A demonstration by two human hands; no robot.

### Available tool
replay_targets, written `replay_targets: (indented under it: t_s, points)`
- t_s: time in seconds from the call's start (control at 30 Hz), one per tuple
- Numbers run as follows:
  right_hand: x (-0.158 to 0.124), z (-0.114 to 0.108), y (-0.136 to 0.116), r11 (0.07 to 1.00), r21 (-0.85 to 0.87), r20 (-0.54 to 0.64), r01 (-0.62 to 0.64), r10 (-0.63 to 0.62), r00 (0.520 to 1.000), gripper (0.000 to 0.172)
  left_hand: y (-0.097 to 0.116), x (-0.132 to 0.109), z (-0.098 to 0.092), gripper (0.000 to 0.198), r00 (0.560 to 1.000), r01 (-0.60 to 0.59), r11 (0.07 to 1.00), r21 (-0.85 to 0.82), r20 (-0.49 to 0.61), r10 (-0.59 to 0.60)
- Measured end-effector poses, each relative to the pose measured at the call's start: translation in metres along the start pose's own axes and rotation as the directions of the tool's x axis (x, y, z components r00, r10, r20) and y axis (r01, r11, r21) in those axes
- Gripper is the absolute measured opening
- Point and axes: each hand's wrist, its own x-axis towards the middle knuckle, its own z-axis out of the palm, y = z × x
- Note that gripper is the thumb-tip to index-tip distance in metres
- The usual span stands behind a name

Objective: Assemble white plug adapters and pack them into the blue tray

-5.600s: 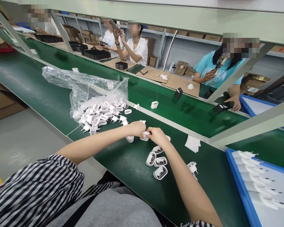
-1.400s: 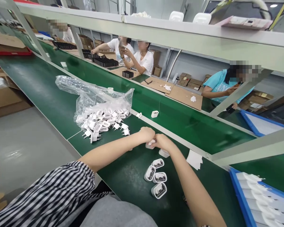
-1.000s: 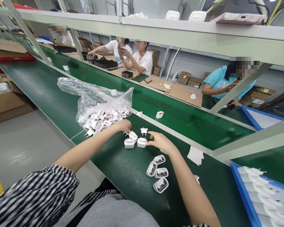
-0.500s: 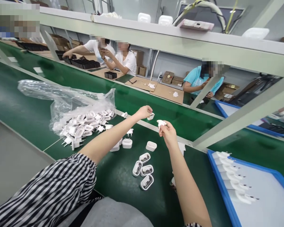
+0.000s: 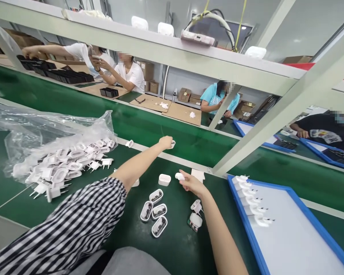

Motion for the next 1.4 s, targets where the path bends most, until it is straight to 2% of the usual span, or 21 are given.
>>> replay_targets:
  t_s: [0.07,0.13,0.2,0.27,0.33,0.4,0.47,0.53,0.63,0.7,0.77,0.87,0.97,1.03,1.17,1.27,1.33,1.4]
  points:
    - [0.007,0.004,0.004,0.963,-0.269,-0.026,0.032,-0.041,0.999,0.061,0.006,-0.007,-0.014,0.027,1.0,-0.022,0.998,0.06,0.001,0.022]
    - [0.013,0.007,0.006,0.895,-0.442,-0.099,0.059,-0.115,0.988,0.047,0.008,-0.027,-0.031,0.033,0.998,-0.058,0.994,0.096,-0.01,0.059]
    - [0.016,0.01,0.006,0.871,-0.486,-0.146,0.067,-0.156,0.977,0.032,0.003,-0.064,-0.047,0.037,0.991,-0.121,0.984,0.13,-0.034,0.127]
    - [0.016,0.012,0.002,0.869,-0.488,-0.184,0.084,-0.196,0.963,0.023,-0.01,-0.114,-0.055,0.036,0.969,-0.218,0.955,0.199,-0.069,0.235]
    - [0.012,0.018,-0.009,0.877,-0.459,-0.253,0.141,-0.281,0.926,0.018,-0.03,-0.167,-0.048,0.034,0.974,-0.198,0.954,0.224,-0.062,0.217]
    - [0.006,0.029,-0.025,0.914,-0.347,-0.301,0.207,-0.318,0.899,0.02,-0.051,-0.209,-0.025,0.03,0.985,-0.147,0.971,0.188,-0.059,0.161]
    - [-0.001,0.046,-0.044,0.961,-0.161,-0.243,0.225,-0.259,0.935,0.023,-0.069,-0.233,0.007,0.028,0.993,-0.104,0.991,0.083,-0.047,0.108]
    - [-0.008,0.064,-0.061,0.984,0.01,-0.091,0.176,-0.174,0.981,0.024,-0.083,-0.24,0.037,0.029,0.995,-0.077,0.996,-0.043,-0.066,0.074]
    - [-0.013,0.086,-0.075,0.988,0.087,0.085,0.127,-0.134,0.987,0.023,-0.094,-0.235,0.066,0.036,0.986,-0.042,0.976,-0.214,-0.164,0.007]
    - [-0.016,0.096,-0.076,0.986,0.005,0.121,0.164,-0.164,0.979,0.02,-0.098,-0.231,0.073,0.042,0.977,-0.03,0.947,-0.319,-0.212,-0.04]
    - [-0.018,0.105,-0.071,0.953,-0.153,0.124,0.262,-0.244,0.962,0.016,-0.099,-0.231,0.074,0.045,0.972,-0.028,0.913,-0.407,-0.226,-0.071]
    - [-0.025,0.118,-0.061,0.795,-0.437,0.158,0.42,-0.392,0.906,0.014,-0.102,-0.232,0.072,0.042,0.968,-0.038,0.884,-0.465,-0.236,-0.083]
    - [-0.03,0.13,-0.054,0.596,-0.658,0.222,0.46,-0.43,0.875,0.015,-0.104,-0.232,0.073,0.037,0.962,-0.051,0.891,-0.45,-0.262,-0.077]
    - [-0.031,0.135,-0.053,0.518,-0.725,0.245,0.454,-0.423,0.873,0.016,-0.105,-0.231,0.074,0.034,0.958,-0.054,0.903,-0.426,-0.278,-0.074]
    - [-0.029,0.136,-0.053,0.447,-0.763,0.29,0.467,-0.409,0.865,0.019,-0.105,-0.232,0.075,0.03,0.958,-0.076,0.934,-0.348,-0.284,-0.027]
    - [-0.027,0.134,-0.055,0.408,-0.779,0.335,0.477,-0.372,0.865,0.021,-0.104,-0.234,0.07,0.031,0.964,-0.089,0.97,-0.227,-0.265,0.027]
    - [-0.025,0.133,-0.057,0.396,-0.784,0.356,0.477,-0.342,0.869,0.018,-0.101,-0.235,0.064,0.035,0.973,-0.071,0.992,-0.103,-0.227,0.046]
    - [-0.023,0.134,-0.06,0.39,-0.787,0.371,0.478,-0.319,0.872,0.016,-0.096,-0.234,0.055,0.037,0.988,-0.047,0.998,0.036,-0.143,0.052]
